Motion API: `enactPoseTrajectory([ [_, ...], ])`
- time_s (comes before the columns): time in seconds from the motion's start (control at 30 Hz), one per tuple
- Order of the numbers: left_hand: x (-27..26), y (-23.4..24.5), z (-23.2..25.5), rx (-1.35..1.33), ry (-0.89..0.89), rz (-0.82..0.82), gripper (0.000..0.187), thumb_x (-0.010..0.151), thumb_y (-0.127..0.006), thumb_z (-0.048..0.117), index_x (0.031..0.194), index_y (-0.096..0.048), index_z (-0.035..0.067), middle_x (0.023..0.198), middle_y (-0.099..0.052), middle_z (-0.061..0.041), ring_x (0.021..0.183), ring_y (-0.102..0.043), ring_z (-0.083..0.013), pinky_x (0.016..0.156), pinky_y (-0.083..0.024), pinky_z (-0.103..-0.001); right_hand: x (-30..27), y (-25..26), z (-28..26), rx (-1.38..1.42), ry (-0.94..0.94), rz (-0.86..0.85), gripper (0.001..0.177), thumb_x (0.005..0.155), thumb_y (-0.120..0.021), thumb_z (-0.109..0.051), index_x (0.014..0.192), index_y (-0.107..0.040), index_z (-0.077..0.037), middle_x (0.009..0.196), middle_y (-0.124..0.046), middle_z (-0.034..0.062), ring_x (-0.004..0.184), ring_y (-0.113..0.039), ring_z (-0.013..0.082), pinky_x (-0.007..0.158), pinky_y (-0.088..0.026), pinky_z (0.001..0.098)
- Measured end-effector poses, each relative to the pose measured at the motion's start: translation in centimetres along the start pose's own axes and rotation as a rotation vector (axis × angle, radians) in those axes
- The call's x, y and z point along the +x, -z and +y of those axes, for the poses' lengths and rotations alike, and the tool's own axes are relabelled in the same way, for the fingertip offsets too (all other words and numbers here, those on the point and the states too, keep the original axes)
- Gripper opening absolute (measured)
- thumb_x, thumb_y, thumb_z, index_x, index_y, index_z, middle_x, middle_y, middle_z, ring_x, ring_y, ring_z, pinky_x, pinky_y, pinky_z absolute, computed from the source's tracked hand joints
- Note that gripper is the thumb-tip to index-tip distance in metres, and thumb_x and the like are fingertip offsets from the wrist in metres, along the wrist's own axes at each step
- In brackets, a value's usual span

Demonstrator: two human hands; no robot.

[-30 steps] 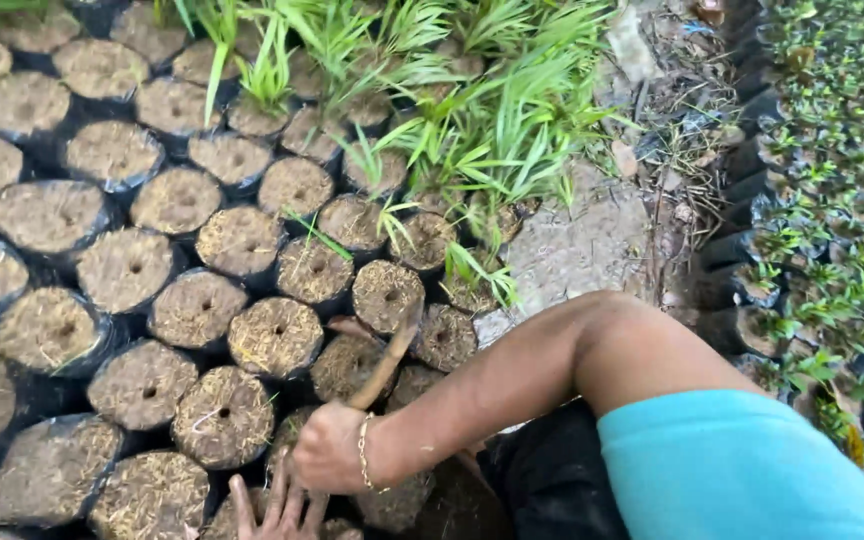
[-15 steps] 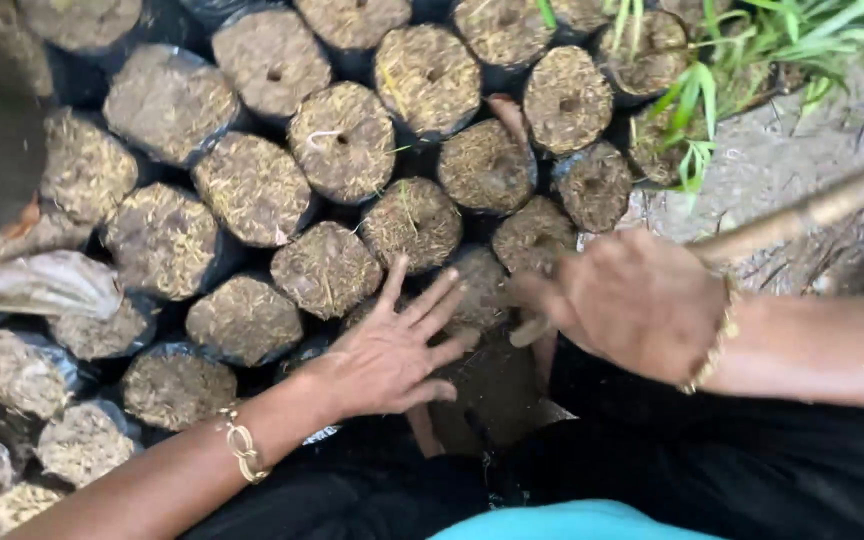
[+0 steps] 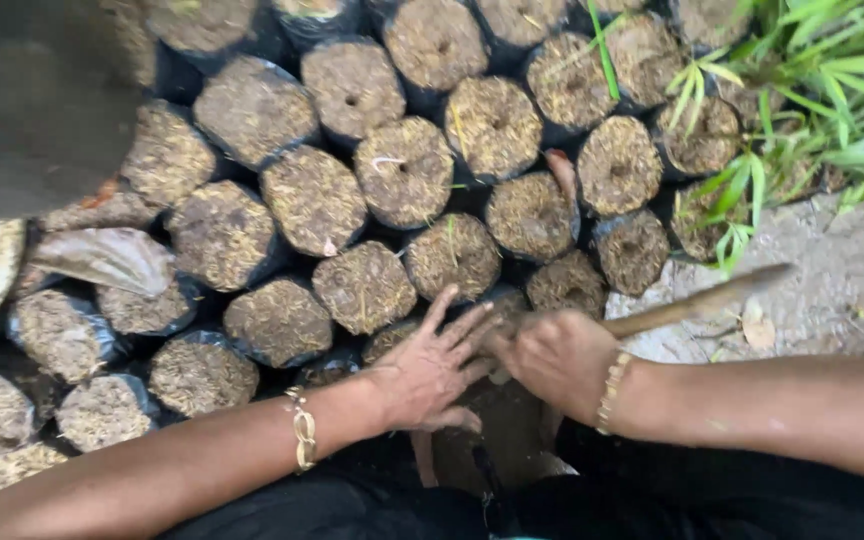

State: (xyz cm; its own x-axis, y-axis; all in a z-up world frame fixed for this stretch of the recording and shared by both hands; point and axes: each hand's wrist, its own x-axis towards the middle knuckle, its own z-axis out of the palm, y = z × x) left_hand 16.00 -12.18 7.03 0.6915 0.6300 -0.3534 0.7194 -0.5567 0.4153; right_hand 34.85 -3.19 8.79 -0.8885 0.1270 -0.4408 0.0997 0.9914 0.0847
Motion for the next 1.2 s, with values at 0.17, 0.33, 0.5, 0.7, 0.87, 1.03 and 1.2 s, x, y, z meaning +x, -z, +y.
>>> enactPoseTrajectory([
  [0.17, -0.8, -4.1, -1.4, -0.173, -0.069, 0.388, 0.067, 0.095, -0.044, 0.063, 0.135, -0.054, 0.01, 0.154, -0.042, -0.024, 0.153, -0.024, -0.0398, 0.12, 0.007, -0.076, -2.1, 11.3, 7.3, 0.01, -0.033, -0.194, 0.02, 0.092, -0.053, -0.025, 0.107, -0.066, -0.024, 0.064, -0.071, 0.0048, 0.055, -0.068, 0.0198, 0.05, -0.051, 0.033],
  [0.33, -4.0, -2.9, -7.9, 0.014, -0.036, 0.804, 0.05, 0.106, -0.037, 0.047, 0.084, -0.061, 0.01, 0.098, -0.065, -0.013, 0.126, -0.055, -0.0347, 0.122, -0.017, -0.068, 6.4, 25.5, 8.7, -0.026, -0.213, -0.384, 0.019, 0.102, -0.049, -0.034, 0.115, -0.062, -0.028, 0.068, -0.073, 0.0006, 0.051, -0.07, 0.0135, 0.049, -0.065, 0.0277],
  [0.5, -9.2, -3.4, -11.7, -0.076, 0.495, 0.791, 0.039, 0.098, -0.048, 0.055, 0.103, -0.063, 0.02, 0.121, -0.051, -0.004, 0.122, -0.05, -0.0248, 0.111, -0.035, -0.051, 12.6, 24.4, 7.4, -0.009, 0.015, -0.242, 0.019, 0.103, -0.053, -0.024, 0.104, -0.071, -0.019, 0.074, -0.071, -0.0022, 0.072, -0.072, 0.0142, 0.064, -0.066, 0.0319],
  [0.7, -10.4, -3.5, -9.7, -0.178, 0.614, 0.708, 0.061, 0.099, -0.051, 0.053, 0.14, -0.057, 0.009, 0.162, -0.028, -0.022, 0.154, -0.018, -0.0403, 0.12, -0.008, -0.067, 20.5, 12.6, 3.8, -0.002, 0.036, 0.086, 0.025, 0.093, -0.056, -0.02, 0.077, -0.075, -0.021, 0.061, -0.069, -0.005, 0.064, -0.069, 0.0134, 0.06, -0.054, 0.0285],
  [0.87, -9.7, -2.4, -10.1, -0.217, 0.704, 0.553, 0.072, 0.096, -0.045, 0.066, 0.145, -0.053, 0.014, 0.158, -0.04, -0.018, 0.155, -0.017, -0.0364, 0.122, 0.001, -0.065, 25.5, 9.4, 1.8, -0.034, 0.022, 0.023, 0.017, 0.084, -0.063, -0.021, 0.081, -0.079, -0.022, 0.068, -0.073, -0.0016, 0.074, -0.072, 0.0177, 0.061, -0.056, 0.0382],
  [1.03, -9.9, -1.5, -9.5, -0.156, 0.761, 0.421, 0.075, 0.096, -0.041, 0.07, 0.15, -0.047, 0.017, 0.163, -0.035, -0.013, 0.156, -0.018, -0.0341, 0.123, -0.004, -0.064, 20.6, 13.9, 3.3, 0.053, -0.023, -0.214, 0.033, 0.098, -0.051, -0.029, 0.088, -0.08, -0.018, 0.078, -0.076, 0.0011, 0.079, -0.075, 0.0224, 0.067, -0.061, 0.0406],
  [1.2, -11.9, -1.9, -7.9, -0.085, 0.423, 0.717, 0.068, 0.107, -0.02, 0.054, 0.124, -0.065, 0.006, 0.149, -0.052, -0.023, 0.149, -0.035, -0.0383, 0.124, -0.003, -0.064, 11.1, 23.9, 5.0, -0.161, -0.022, -0.274, 0.053, 0.116, -0.031, -0.059, 0.093, -0.063, -0.023, 0.042, -0.032, -0.0105, 0.028, -0.039, 0.0092, 0.023, -0.026, 0.0221],
])
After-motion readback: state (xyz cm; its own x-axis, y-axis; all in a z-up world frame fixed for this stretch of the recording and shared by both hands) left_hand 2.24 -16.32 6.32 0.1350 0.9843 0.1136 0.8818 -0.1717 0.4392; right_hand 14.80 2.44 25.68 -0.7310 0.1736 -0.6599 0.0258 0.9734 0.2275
